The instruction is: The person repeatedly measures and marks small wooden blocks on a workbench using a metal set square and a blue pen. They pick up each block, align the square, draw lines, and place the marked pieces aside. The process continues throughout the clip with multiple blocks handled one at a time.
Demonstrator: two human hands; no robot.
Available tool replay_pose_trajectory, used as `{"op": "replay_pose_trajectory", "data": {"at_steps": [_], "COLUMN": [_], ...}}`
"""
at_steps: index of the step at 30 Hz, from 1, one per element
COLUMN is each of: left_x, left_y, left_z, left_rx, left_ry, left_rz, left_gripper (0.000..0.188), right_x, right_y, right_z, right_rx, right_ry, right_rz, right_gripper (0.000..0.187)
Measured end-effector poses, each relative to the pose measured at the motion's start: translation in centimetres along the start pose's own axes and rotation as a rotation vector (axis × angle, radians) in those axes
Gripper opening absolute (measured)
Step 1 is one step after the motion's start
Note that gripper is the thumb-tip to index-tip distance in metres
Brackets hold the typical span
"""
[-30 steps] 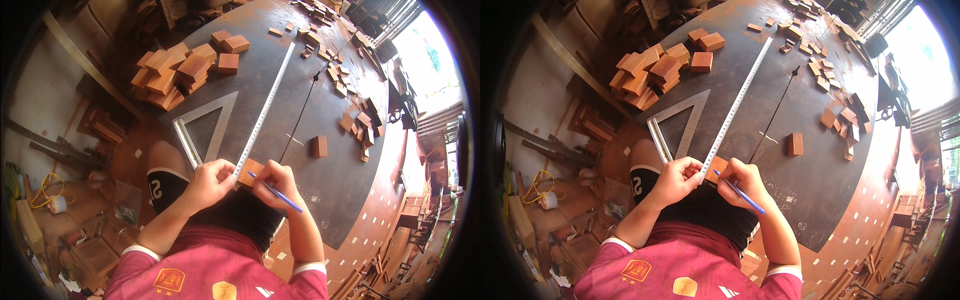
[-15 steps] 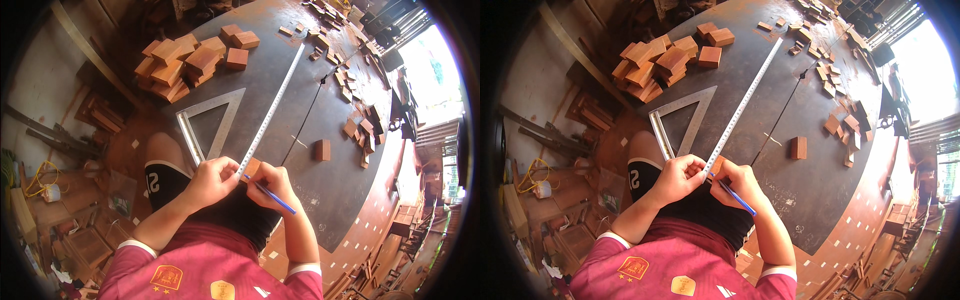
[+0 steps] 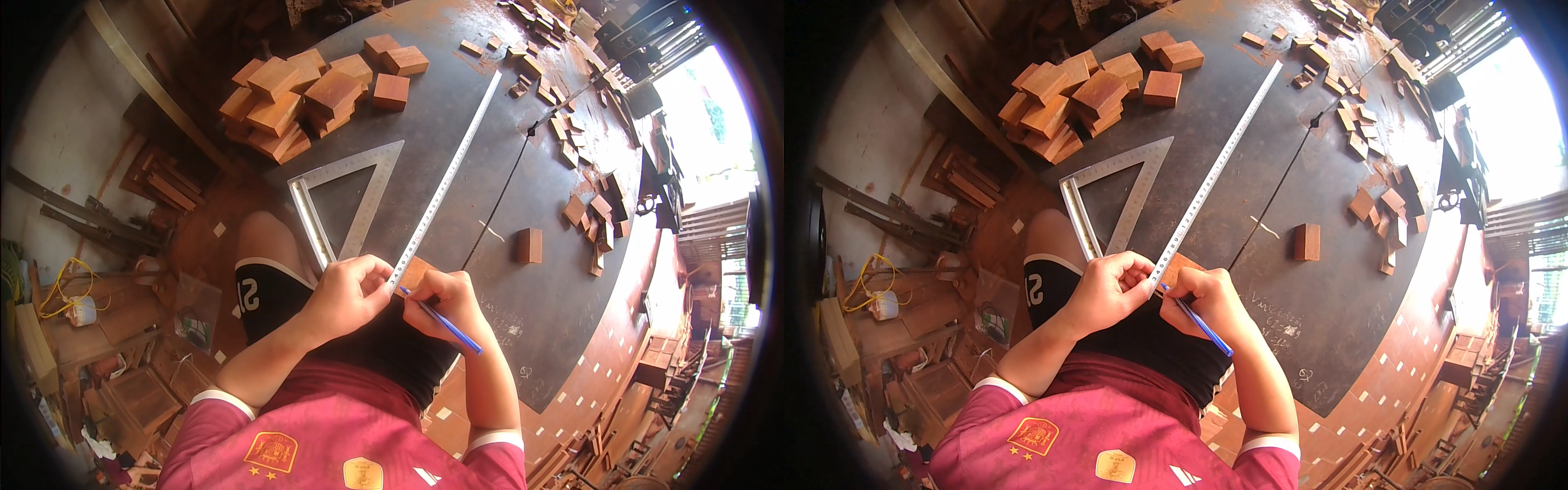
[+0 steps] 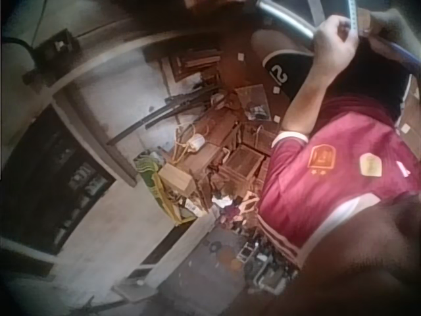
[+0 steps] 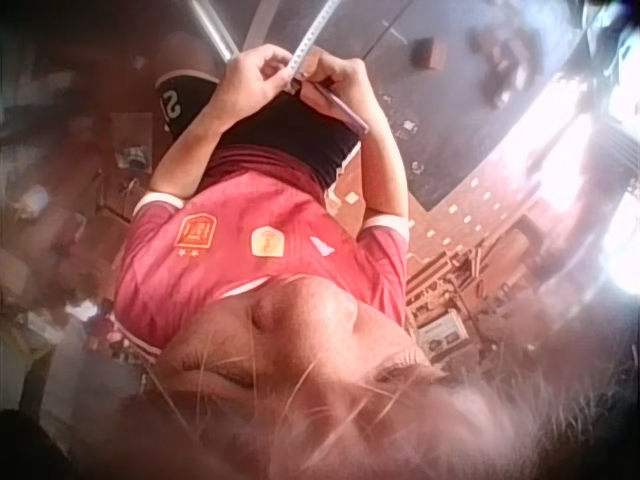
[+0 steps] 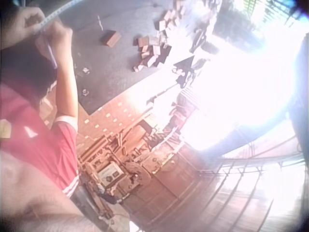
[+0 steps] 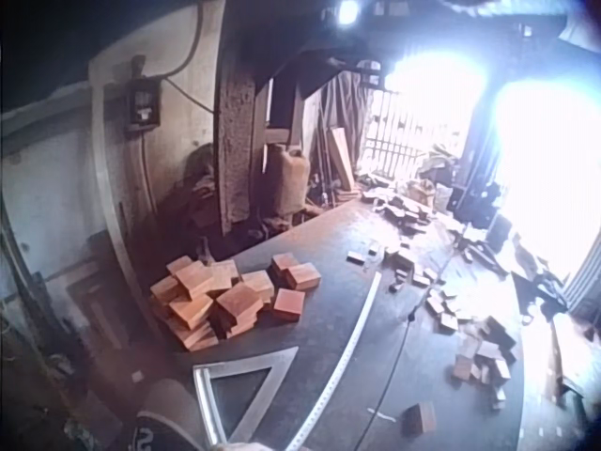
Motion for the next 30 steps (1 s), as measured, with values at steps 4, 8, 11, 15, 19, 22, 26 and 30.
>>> {"op": "replay_pose_trajectory", "data": {"at_steps": [4, 8, 11, 15, 19, 22, 26, 30], "left_x": [0.08, 0.27, -0.05, 0.12, -0.03, 0.02, 0.08, 0.34], "left_y": [0.01, 0.04, 0.01, 0.01, -0.01, 0.01, -0.01, -0.07], "left_z": [-0.05, -0.05, -0.02, -0.14, -0.25, -0.22, -0.21, -0.21], "left_rx": [-0.003, -0.008, -0.005, -0.01, -0.014, -0.015, -0.022, -0.035], "left_ry": [0.003, 0.012, 0.012, 0.02, 0.027, 0.018, 0.007, -0.012], "left_rz": [-0.006, -0.011, -0.007, -0.004, -0.008, -0.006, -0.013, -0.036], "left_gripper": [0.015, 0.015, 0.015, 0.015, 0.015, 0.015, 0.015, 0.015], "right_x": [-0.07, -0.14, -0.19, -0.03, -0.09, -0.04, -0.05, 0.04], "right_y": [-0.01, 0.03, 0.05, 0.0, 0.01, 0.02, 0.0, -0.07], "right_z": [0.03, 0.07, 0.05, 0.07, 0.08, 0.13, 0.13, 0.1], "right_rx": [0.01, 0.019, 0.015, 0.01, 0.005, 0.008, 0.015, 0.014], "right_ry": [0.006, 0.004, 0.011, 0.005, 0.009, 0.01, 0.013, 0.013], "right_rz": [-0.002, -0.002, -0.001, -0.002, 0.001, 0.001, -0.002, -0.012], "right_gripper": [0.021, 0.021, 0.021, 0.021, 0.02, 0.02, 0.02, 0.02]}}
Point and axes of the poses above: each hand's wrist, its own y-axis away from the middle knuckle, its own z-axis out of the back of the hand, x = y × z, the point moved 3 cm from there along -y, towards the middle knuckle, and after that the axes turned 2 degrees about -x, right-handed, at the moved point
